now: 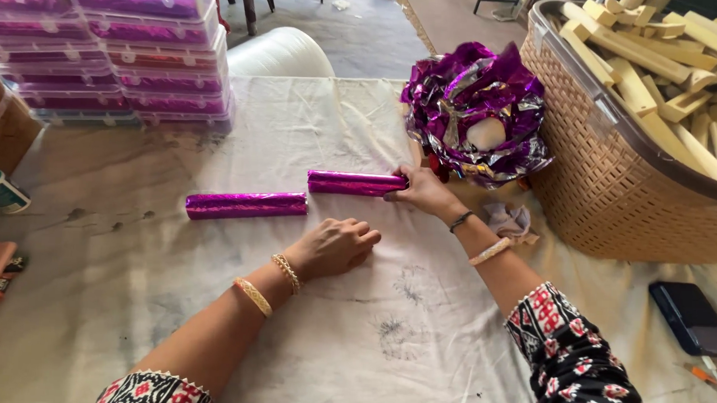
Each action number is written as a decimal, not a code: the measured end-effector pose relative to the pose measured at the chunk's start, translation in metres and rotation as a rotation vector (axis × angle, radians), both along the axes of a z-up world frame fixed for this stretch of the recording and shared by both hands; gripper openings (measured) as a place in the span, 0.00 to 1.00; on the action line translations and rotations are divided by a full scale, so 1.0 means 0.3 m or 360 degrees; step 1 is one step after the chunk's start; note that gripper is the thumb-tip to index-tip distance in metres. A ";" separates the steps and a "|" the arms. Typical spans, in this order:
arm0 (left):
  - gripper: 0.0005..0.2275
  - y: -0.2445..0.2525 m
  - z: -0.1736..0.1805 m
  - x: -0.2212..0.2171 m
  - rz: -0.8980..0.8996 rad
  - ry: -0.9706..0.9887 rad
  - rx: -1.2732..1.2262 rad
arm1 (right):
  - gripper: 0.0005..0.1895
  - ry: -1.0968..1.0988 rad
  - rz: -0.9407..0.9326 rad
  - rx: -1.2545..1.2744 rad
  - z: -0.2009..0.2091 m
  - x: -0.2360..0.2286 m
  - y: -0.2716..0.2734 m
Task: The person wraps wooden blocks in silver and purple foil, then places the wrapped items into a clear plastic container. They also wipe the wooden blocks with a white cloth before wrapping them.
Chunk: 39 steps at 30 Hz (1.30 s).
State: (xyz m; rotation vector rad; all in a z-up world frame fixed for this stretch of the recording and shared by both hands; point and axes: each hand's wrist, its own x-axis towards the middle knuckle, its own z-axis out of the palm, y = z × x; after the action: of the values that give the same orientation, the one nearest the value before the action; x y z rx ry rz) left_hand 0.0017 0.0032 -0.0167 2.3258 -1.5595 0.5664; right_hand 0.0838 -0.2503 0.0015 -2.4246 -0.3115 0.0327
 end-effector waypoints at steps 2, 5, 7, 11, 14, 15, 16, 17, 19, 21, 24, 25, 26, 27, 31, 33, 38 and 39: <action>0.07 -0.001 -0.007 0.005 0.0001 0.0021 0.0001 | 0.26 -0.0084 0.0050 -0.0005 -0.020 0.043 0.003; 0.07 0.001 -0.002 0.002 0.0003 0.0028 -0.0010 | 0.25 -0.0154 0.0122 0.0002 -0.038 0.093 0.001; 0.07 0.000 0.001 0.000 0.0003 0.0014 -0.0023 | 0.25 -0.0141 0.0143 0.0012 -0.038 0.103 0.000; 0.06 0.001 0.006 -0.005 0.0032 0.0013 -0.0047 | 0.24 -0.0090 0.0134 0.0030 -0.031 0.092 0.004; 0.06 0.001 0.014 -0.008 0.0031 0.0019 -0.0068 | 0.24 -0.0117 0.0124 0.0021 -0.031 0.082 0.003; 0.06 0.000 0.017 -0.009 0.0035 0.0026 -0.0057 | 0.23 -0.0124 0.0115 0.0019 -0.030 0.078 0.003; 0.06 0.000 0.016 -0.008 0.0033 0.0027 -0.0056 | 0.23 -0.0122 0.0113 0.0020 -0.033 0.079 0.004; 0.06 0.000 0.016 -0.007 0.0040 0.0018 -0.0063 | 0.23 -0.0054 0.0066 -0.0017 -0.036 0.079 0.005; 0.06 -0.001 0.016 -0.007 0.0043 0.0013 -0.0069 | 0.23 0.0017 0.0014 -0.0052 -0.057 0.088 -0.001; 0.06 0.001 0.018 -0.008 0.0052 0.0011 -0.0050 | 0.24 -0.0274 0.0104 -0.0180 -0.094 0.106 -0.012; 0.06 0.001 0.010 -0.004 0.0060 0.0025 -0.0042 | 0.24 -0.0159 0.0079 -0.0233 -0.078 0.093 -0.002; 0.06 0.001 0.010 -0.004 0.0057 0.0024 -0.0040 | 0.24 -0.0159 0.0076 -0.0231 -0.073 0.087 -0.001; 0.06 0.001 0.010 -0.004 0.0056 0.0035 -0.0044 | 0.25 -0.0140 0.0076 -0.0224 -0.066 0.081 0.001; 0.06 0.002 0.011 -0.003 0.0054 0.0045 -0.0048 | 0.25 -0.0121 0.0077 -0.0218 -0.059 0.075 0.004; 0.07 0.005 0.013 -0.005 0.0051 0.0051 -0.0043 | 0.27 -0.0185 0.0107 -0.0234 -0.061 0.062 0.002; 0.06 0.006 0.014 -0.004 0.0056 0.0065 -0.0037 | 0.30 -0.0254 0.0153 -0.0265 -0.046 0.048 0.007; 0.06 0.008 0.011 0.000 0.0044 0.0065 -0.0029 | 0.36 -0.0346 0.0196 -0.0367 -0.020 0.037 0.013; 0.06 0.009 0.013 -0.002 0.0044 0.0053 -0.0042 | 0.38 -0.0298 0.0165 -0.0411 0.002 0.022 0.024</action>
State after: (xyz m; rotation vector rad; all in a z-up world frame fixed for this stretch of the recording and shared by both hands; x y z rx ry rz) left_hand 0.0010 0.0059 -0.0128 2.3284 -1.4985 0.5483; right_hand 0.0903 -0.2431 0.0021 -2.6708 -0.5472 -0.1157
